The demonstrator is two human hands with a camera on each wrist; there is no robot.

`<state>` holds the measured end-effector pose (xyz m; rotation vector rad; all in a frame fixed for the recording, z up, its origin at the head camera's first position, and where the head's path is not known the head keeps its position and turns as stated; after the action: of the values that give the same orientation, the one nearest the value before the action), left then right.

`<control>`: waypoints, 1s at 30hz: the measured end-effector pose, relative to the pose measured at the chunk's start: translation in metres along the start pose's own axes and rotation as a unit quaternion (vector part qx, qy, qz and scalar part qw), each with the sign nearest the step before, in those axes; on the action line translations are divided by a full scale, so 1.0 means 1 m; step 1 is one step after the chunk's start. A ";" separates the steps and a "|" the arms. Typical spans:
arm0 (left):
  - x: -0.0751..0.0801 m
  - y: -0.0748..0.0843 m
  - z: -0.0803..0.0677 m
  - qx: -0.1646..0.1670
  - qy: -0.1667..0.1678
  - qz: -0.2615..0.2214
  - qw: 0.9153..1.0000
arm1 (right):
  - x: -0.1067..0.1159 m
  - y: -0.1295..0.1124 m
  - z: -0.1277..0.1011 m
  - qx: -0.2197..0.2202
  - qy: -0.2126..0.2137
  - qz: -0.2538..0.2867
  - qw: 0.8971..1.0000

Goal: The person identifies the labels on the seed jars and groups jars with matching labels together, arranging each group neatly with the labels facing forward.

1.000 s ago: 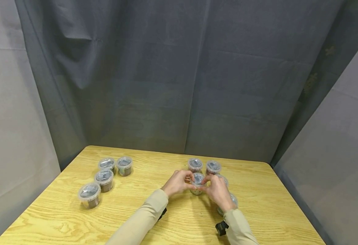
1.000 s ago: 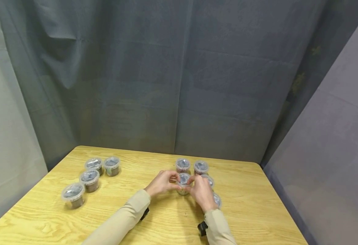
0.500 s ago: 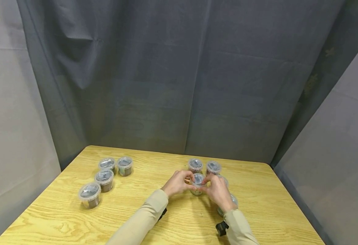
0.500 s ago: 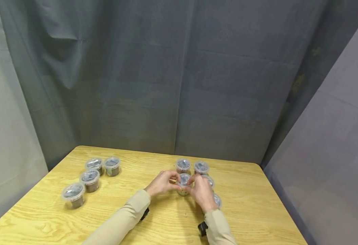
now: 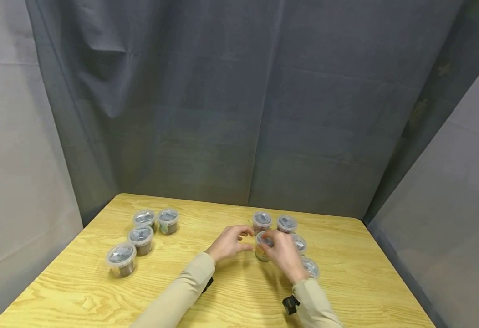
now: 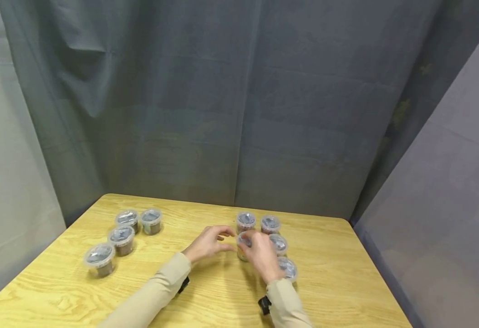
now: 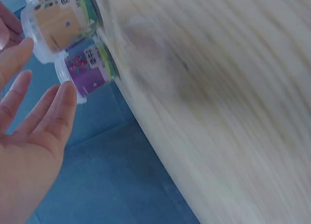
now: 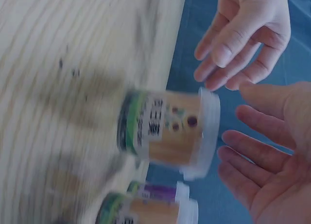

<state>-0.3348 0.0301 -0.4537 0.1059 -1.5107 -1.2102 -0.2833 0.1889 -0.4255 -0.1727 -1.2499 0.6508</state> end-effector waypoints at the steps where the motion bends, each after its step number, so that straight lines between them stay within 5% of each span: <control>1: 0.003 -0.001 -0.002 0.001 0.002 0.004 1.000 | -0.002 -0.002 0.001 0.007 0.002 0.000 1.000; 11: 0.037 -0.017 -0.034 0.023 0.070 0.022 0.997 | -0.026 -0.033 0.011 0.052 0.010 -0.008 0.999; 18: 0.059 -0.035 -0.059 0.075 0.117 0.032 0.990 | -0.055 -0.055 0.023 0.068 -0.027 0.006 0.997; 30: 0.097 -0.059 -0.090 0.156 0.225 0.112 0.955 | -0.087 -0.082 0.067 0.074 -0.078 0.006 0.994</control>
<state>-0.3309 -0.1140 -0.4453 0.3844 -1.2552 -0.6978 -0.3292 0.0603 -0.4369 -0.0060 -1.3450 0.7753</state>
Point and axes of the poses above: each hand's wrist, its own z-axis towards the middle knuckle, its own x-axis out of the back of the hand, y = z × x, the point moved 4 cm from there along z, towards the middle knuckle, and after that the axes turned 7 degrees about -y, right-handed, at the moved point
